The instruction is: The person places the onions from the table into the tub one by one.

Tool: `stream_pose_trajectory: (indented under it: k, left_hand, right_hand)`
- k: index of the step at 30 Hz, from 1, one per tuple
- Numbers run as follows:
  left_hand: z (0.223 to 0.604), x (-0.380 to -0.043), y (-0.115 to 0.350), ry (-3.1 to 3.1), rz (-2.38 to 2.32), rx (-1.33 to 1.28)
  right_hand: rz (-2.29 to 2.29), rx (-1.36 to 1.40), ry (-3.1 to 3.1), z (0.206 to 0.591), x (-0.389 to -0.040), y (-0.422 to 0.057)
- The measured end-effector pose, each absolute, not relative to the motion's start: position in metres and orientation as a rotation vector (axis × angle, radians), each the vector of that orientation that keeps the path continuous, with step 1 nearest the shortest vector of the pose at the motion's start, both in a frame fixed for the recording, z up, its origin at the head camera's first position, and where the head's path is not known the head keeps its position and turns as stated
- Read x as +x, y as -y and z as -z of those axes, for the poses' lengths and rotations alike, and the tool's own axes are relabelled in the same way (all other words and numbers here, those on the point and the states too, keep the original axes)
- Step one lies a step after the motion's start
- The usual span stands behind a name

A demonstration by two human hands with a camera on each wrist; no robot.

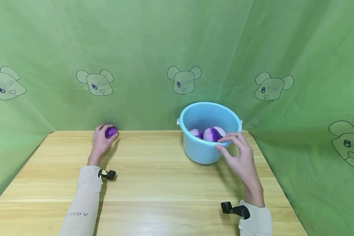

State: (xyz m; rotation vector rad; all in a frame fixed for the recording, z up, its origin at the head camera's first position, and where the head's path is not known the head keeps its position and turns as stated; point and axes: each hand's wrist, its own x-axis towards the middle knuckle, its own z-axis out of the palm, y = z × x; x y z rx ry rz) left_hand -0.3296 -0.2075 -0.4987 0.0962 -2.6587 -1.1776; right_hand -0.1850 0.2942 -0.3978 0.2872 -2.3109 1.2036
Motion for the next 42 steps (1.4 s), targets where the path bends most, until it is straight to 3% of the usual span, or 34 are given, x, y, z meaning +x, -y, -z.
stream_pose_trajectory:
  k: [42]
  left_hand:
    - [0.498,-0.3258,0.2102,2.607,1.257,0.11]
  right_hand:
    - [-1.188,0.262,2.317,0.3986,-0.185,-0.294]
